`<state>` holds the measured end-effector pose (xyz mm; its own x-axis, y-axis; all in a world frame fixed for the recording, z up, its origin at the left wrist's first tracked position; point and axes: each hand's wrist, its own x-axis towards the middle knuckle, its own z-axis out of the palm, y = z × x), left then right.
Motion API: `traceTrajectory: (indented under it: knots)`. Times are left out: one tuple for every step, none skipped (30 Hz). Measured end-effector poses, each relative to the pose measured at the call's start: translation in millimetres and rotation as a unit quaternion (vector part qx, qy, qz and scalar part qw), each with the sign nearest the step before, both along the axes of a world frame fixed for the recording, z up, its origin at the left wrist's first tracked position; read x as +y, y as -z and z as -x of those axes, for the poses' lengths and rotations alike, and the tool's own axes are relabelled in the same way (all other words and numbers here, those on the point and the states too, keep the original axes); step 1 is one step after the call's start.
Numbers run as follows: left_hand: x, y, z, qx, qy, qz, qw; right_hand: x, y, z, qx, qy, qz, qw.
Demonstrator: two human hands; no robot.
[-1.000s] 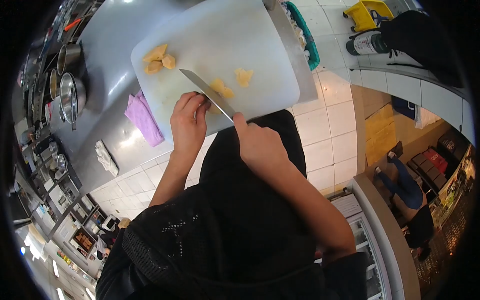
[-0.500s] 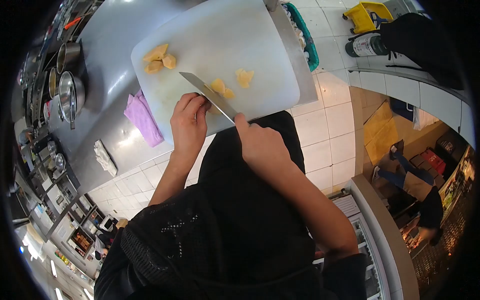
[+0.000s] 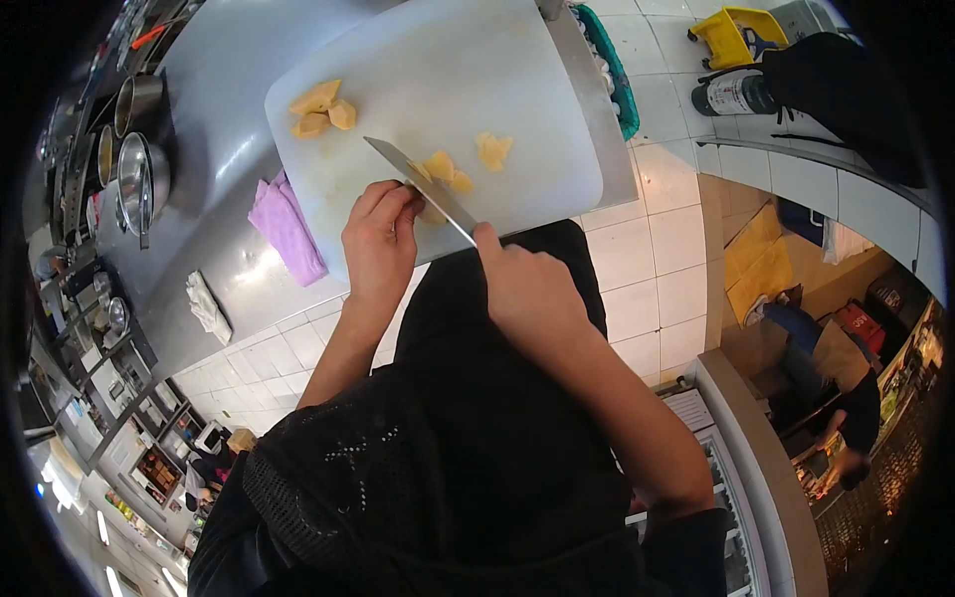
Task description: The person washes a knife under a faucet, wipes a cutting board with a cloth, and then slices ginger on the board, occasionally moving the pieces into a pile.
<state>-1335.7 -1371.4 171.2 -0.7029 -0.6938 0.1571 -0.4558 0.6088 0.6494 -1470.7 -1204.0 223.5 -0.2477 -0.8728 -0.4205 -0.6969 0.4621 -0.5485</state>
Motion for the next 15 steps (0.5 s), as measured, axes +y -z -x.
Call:
traceTrajectory:
  knots:
    - [0, 0, 0, -0.01, 0.001, 0.001, 1.0, 0, -16, 3, -0.003, -0.007, -0.009, 1.0]
    - [1, 1, -2, -0.022, 0.001, 0.001, 1.0, 6, -37, 3, -0.004, -0.008, -0.011, 1.0]
    - [2, 1, -2, -0.024, -0.001, -0.001, 1.0, 15, -61, 4, -0.012, -0.013, -0.04, 0.999]
    - [2, -1, -2, -0.019, -0.004, 0.005, 1.0, 21, -73, 3, -0.02, -0.019, -0.067, 0.997]
    - [3, -1, -2, -0.014, -0.007, 0.011, 1.0, 24, -74, 2, -0.021, -0.022, -0.068, 0.997]
    - [2, 0, -2, -0.015, -0.008, 0.011, 1.0, 27, -74, 2, -0.014, -0.024, -0.089, 0.996]
    - [1, 3, -2, -0.009, -0.009, 0.011, 1.0, 28, -74, 1, -0.006, -0.025, -0.11, 0.994]
    - [2, 5, -2, -0.003, -0.008, 0.01, 1.0, 25, -50, -1, -0.007, -0.024, -0.111, 0.993]
    - [3, 5, -2, -0.003, -0.006, 0.01, 1.0, 18, -6, -3, 0.005, -0.016, -0.057, 0.998]
    - [4, 4, -1, 0.006, -0.006, 0.005, 1.0, 12, 18, -4, 0.017, -0.008, -0.001, 1.0]
    - [3, 3, 0, 0.015, -0.006, 0.002, 1.0, 9, 18, -1, 0.018, -0.005, 0.002, 1.0]
    - [1, 3, 1, 0.017, -0.008, 0.008, 1.0, 4, 16, 3, 0.007, -0.009, 0.008, 1.0]
    - [2, 3, -1, 0.012, -0.007, 0.011, 1.0, 2, 11, 5, -0.006, -0.01, 0.01, 1.0]
    - [3, 4, -1, 0.01, -0.006, 0.014, 1.0, 5, -1, 5, -0.006, -0.009, 0.01, 1.0]
    - [2, 5, -2, 0.0, -0.001, 0.016, 1.0, 10, -23, 6, 0.008, -0.019, 0.002, 1.0]
